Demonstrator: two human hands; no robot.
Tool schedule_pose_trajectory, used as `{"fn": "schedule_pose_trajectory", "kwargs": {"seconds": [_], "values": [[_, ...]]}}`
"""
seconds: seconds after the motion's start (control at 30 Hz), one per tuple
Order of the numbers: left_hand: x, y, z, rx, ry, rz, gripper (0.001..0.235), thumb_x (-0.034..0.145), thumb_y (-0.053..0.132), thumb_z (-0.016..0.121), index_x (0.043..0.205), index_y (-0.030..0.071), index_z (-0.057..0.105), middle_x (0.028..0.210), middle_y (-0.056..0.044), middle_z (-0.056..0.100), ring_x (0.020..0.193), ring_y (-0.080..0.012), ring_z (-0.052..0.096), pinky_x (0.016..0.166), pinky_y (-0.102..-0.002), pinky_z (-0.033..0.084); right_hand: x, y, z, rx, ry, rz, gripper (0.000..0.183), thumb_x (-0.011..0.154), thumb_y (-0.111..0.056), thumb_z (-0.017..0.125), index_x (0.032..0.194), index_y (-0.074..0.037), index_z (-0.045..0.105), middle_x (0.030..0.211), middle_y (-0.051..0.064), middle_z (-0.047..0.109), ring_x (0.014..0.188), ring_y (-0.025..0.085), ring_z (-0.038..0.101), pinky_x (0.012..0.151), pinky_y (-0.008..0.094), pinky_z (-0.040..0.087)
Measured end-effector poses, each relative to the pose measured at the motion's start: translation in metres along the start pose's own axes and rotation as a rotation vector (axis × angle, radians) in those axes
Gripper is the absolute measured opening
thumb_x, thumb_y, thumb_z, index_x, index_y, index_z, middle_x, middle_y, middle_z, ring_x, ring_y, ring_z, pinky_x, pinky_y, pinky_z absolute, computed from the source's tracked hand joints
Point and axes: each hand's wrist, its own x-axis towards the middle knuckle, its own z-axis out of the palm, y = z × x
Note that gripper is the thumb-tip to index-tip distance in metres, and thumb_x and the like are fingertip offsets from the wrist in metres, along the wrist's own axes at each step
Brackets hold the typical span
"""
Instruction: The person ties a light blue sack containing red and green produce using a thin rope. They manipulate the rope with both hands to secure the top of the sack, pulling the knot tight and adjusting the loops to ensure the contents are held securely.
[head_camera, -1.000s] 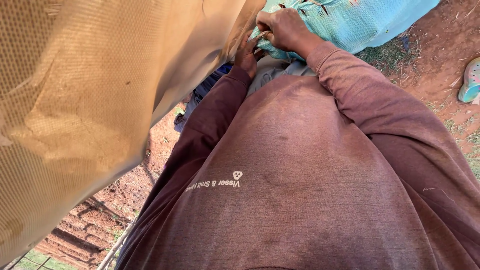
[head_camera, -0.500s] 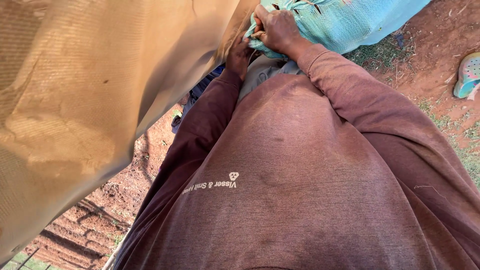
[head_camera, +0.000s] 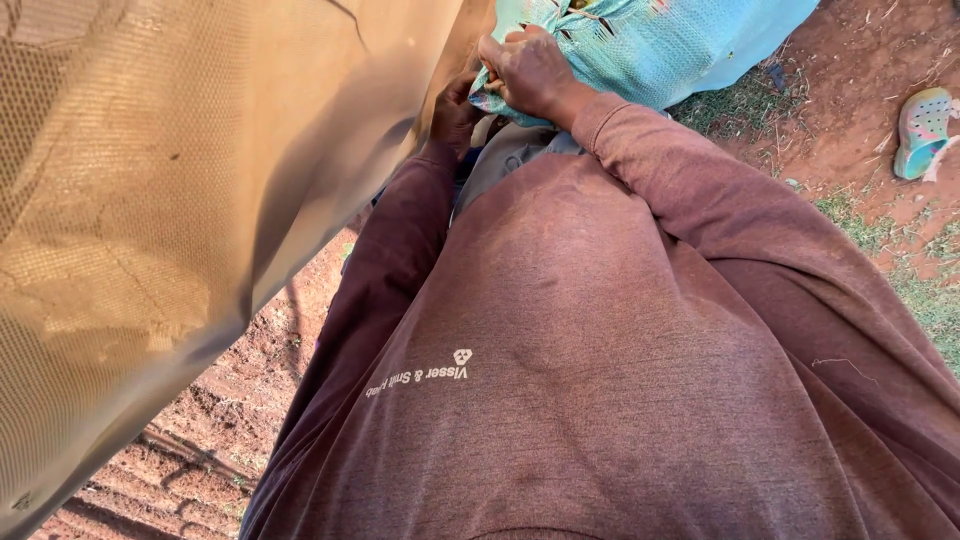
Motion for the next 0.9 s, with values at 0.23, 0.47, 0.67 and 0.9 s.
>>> {"fn": "schedule_pose_trajectory", "kwargs": {"seconds": [0.23, 0.47, 0.67, 0.9], "values": [[0.002, 0.030, 0.003, 0.160, -0.079, 0.002, 0.024, 0.093, -0.003, 0.087, 0.113, 0.009, 0.090, 0.108, -0.004, 0.088, 0.103, -0.0164, 0.079, 0.095, -0.034, 0.066, 0.004, 0.007, 0.000, -0.104, 0.165, -0.216, 0.044, 0.080, -0.003, 0.081, 0.118, -0.016, 0.063, 0.080, 0.004, 0.060, 0.083, 0.028, 0.059, 0.075, 0.043, 0.045], [0.003, 0.031, 0.012, 0.105, -0.174, -0.043, 0.035, 0.099, -0.012, 0.071, 0.121, 0.010, 0.086, 0.113, -0.008, 0.086, 0.101, -0.0190, 0.080, 0.088, -0.035, 0.067, 0.010, 0.015, -0.014, -0.156, 0.121, -0.253, 0.055, 0.068, -0.007, 0.085, 0.118, -0.020, 0.063, 0.084, 0.000, 0.059, 0.087, 0.024, 0.057, 0.077, 0.042, 0.041], [0.000, 0.014, 0.014, 0.122, -0.107, 0.034, 0.028, 0.093, -0.010, 0.080, 0.112, 0.011, 0.081, 0.105, -0.004, 0.082, 0.094, -0.0164, 0.074, 0.080, -0.035, 0.066, 0.007, 0.016, -0.020, -0.101, 0.073, -0.138, 0.057, 0.074, -0.037, 0.101, 0.106, -0.017, 0.058, 0.088, 0.000, 0.072, 0.090, 0.026, 0.057, 0.080, 0.045, 0.043], [0.002, -0.006, 0.024, 0.114, 0.089, 0.149, 0.021, 0.090, -0.002, 0.086, 0.107, 0.009, 0.085, 0.098, -0.003, 0.083, 0.089, -0.0140, 0.073, 0.075, -0.033, 0.063, -0.003, 0.017, -0.023, 0.047, 0.045, -0.028, 0.034, 0.080, -0.021, 0.090, 0.095, -0.023, 0.059, 0.090, -0.004, 0.065, 0.085, 0.026, 0.060, 0.080, 0.046, 0.045]]}}
